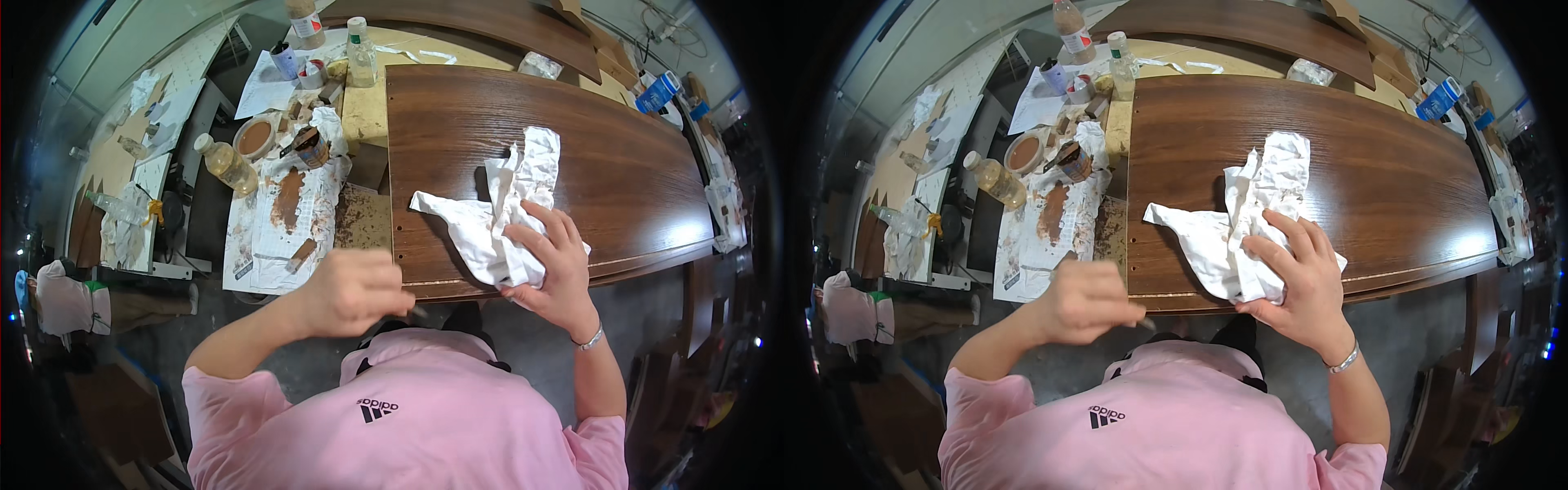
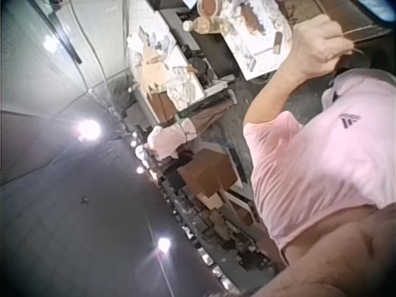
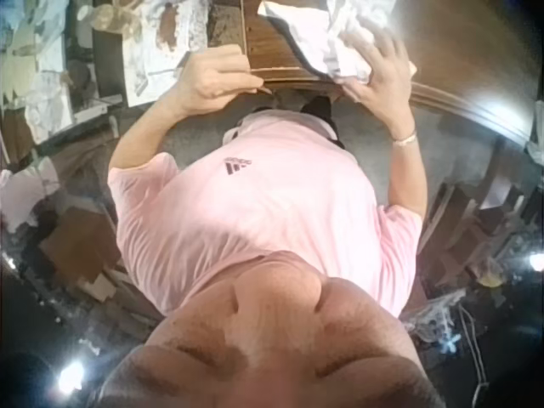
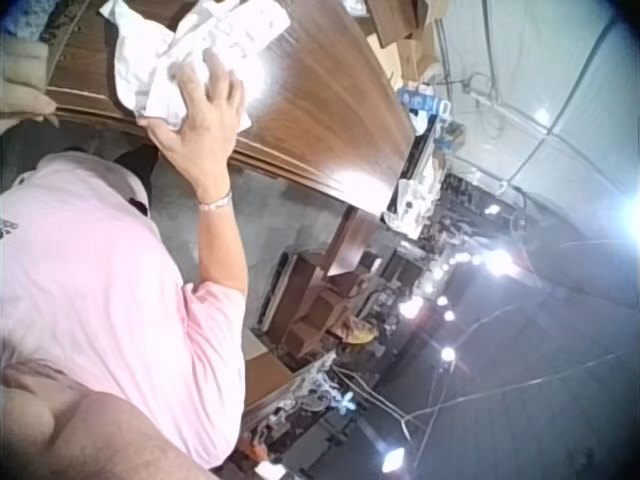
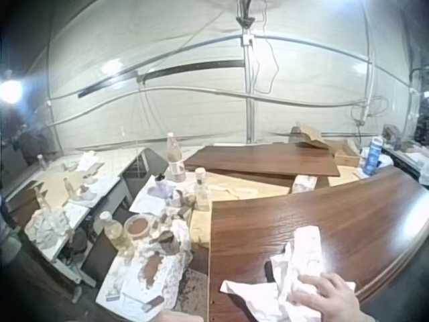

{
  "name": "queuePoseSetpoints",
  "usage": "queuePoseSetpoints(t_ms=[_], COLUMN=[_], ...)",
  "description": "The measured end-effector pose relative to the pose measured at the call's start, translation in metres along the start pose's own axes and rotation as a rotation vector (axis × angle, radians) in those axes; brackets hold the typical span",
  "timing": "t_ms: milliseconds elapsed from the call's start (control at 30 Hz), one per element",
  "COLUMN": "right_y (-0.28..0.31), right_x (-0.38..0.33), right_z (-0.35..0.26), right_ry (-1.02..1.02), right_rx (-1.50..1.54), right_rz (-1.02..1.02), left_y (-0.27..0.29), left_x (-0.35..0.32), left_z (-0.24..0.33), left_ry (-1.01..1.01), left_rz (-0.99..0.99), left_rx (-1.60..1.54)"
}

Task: The person rubs a sanding block along the edges and surfaces of wooden furniture panels, occasionally wiping the wood with a white cloth.

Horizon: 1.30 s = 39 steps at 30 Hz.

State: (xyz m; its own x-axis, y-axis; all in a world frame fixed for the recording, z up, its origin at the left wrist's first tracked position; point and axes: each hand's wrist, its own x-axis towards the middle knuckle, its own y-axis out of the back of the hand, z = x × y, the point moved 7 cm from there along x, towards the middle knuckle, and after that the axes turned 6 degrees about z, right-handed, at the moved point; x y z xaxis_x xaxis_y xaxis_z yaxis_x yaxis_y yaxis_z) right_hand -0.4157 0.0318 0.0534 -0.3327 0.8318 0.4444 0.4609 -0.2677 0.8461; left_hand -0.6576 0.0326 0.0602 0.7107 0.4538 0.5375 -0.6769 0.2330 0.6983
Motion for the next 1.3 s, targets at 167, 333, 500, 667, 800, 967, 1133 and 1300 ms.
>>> queuePoseSetpoints(t_ms=[167,333,500,667,800,967,1133,1300], right_y=[0.004,0.010,0.036,0.037,0.034,0.030,0.035,0.030], right_x=[0.023,0.077,0.092,0.114,0.118,0.131,0.117,0.096], right_z=[0.032,0.175,0.353,0.404,0.444,0.410,0.397,0.336], right_ry=[-0.115,-0.308,-0.470,-0.459,-0.532,-0.531,-0.399,-0.378], right_rx=[0.137,-0.144,-0.258,-0.272,-0.238,-0.256,-0.389,-0.255], right_rz=[-0.066,0.004,0.043,0.001,-0.031,-0.045,0.031,0.075], left_y=[0.027,0.027,-0.001,-0.014,-0.020,-0.016,-0.012,-0.004], left_x=[0.007,0.040,0.037,0.042,0.047,0.042,0.040,0.050], left_z=[-0.065,-0.107,-0.057,-0.021,-0.022,-0.024,-0.025,-0.050], left_ry=[0.127,0.235,0.107,0.193,0.204,0.213,0.218,0.235], left_rz=[0.247,0.398,0.298,0.368,0.372,0.309,0.295,0.264], left_rx=[0.160,0.191,0.179,0.308,0.361,0.392,0.363,0.341])
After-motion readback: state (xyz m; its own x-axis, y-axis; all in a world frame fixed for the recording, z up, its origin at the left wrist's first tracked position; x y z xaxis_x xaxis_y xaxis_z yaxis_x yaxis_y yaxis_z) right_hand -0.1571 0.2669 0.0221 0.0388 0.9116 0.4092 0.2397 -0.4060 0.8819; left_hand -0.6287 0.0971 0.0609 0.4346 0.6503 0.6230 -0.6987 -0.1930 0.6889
